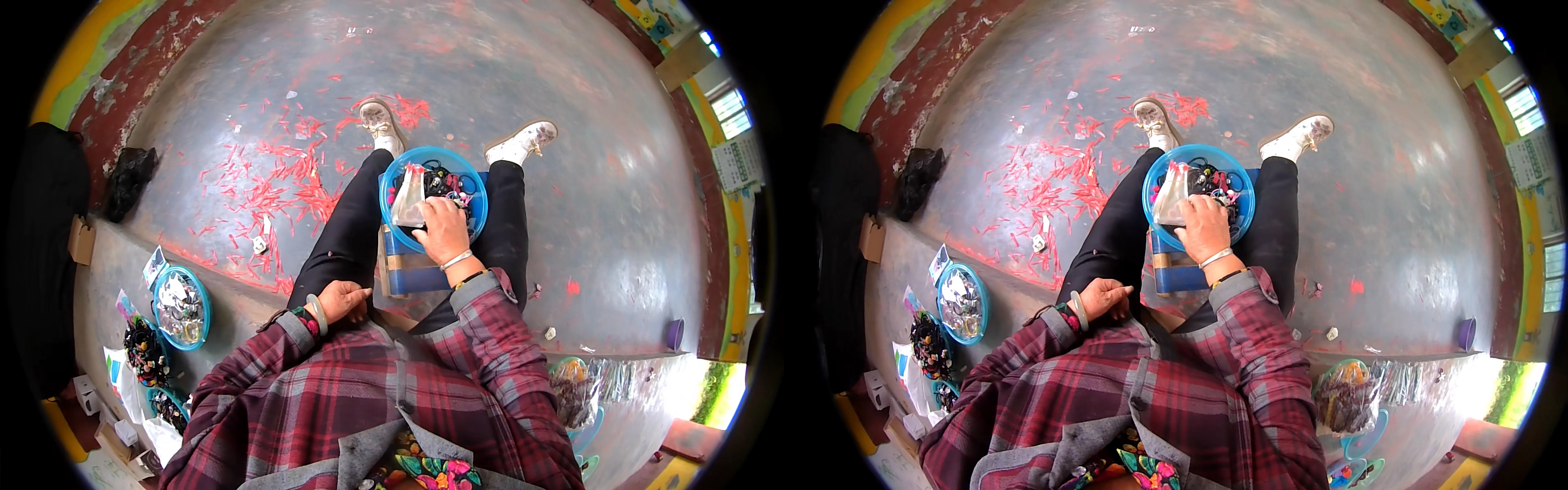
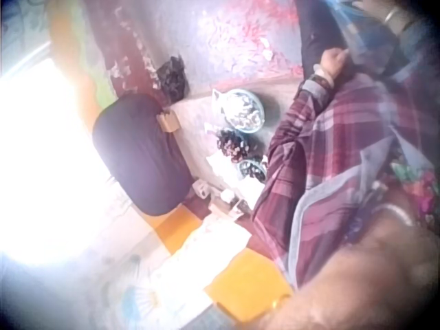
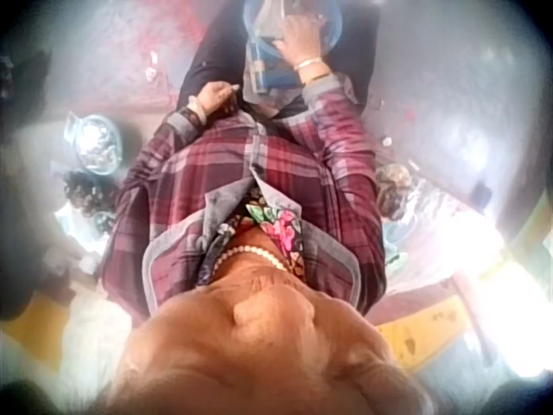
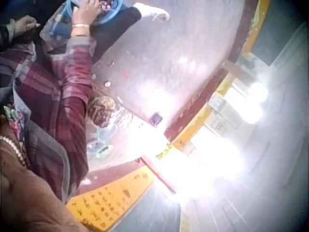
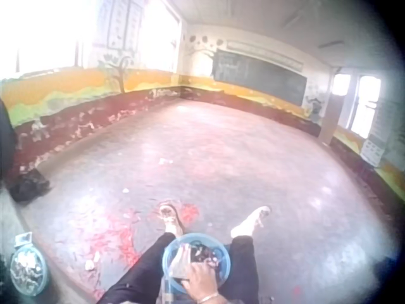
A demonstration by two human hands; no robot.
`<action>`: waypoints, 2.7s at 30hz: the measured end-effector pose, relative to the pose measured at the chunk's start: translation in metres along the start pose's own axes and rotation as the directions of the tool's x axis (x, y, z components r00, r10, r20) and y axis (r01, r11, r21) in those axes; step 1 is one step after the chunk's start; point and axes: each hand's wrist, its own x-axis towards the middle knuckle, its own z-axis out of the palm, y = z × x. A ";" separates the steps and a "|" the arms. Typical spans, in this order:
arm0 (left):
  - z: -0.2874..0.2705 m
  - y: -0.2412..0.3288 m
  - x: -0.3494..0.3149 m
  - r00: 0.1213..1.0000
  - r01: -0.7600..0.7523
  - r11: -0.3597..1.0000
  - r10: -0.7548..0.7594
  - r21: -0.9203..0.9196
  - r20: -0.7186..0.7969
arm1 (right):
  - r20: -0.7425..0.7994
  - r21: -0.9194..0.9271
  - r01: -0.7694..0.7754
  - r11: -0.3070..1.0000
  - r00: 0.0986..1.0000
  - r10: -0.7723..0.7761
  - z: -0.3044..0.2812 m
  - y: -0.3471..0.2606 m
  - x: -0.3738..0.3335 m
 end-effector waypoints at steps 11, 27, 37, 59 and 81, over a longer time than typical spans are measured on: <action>0.001 0.000 -0.001 1.000 -0.001 0.999 0.002 0.043 -0.028 | -0.132 -0.143 -0.083 0.986 0.989 0.064 0.021 0.004 0.008; 0.008 0.018 -0.012 0.998 -0.037 0.965 0.022 -0.260 -0.061 | 0.381 0.892 -0.283 -0.352 0.891 0.248 -0.033 0.022 -0.027; 0.011 0.052 -0.004 0.961 -0.074 0.815 0.213 -0.575 0.178 | 0.621 0.754 -0.644 -0.129 0.763 -0.179 -0.032 0.004 -0.036; 0.036 0.037 0.008 0.858 -0.192 0.883 0.363 0.428 -0.363 | 0.418 0.781 -0.415 0.467 0.903 0.104 0.013 -0.023 -0.046; 0.033 0.029 0.009 0.841 -0.229 0.790 0.455 0.569 -0.293 | 0.501 0.798 -0.496 0.342 0.862 0.082 0.027 -0.025 -0.049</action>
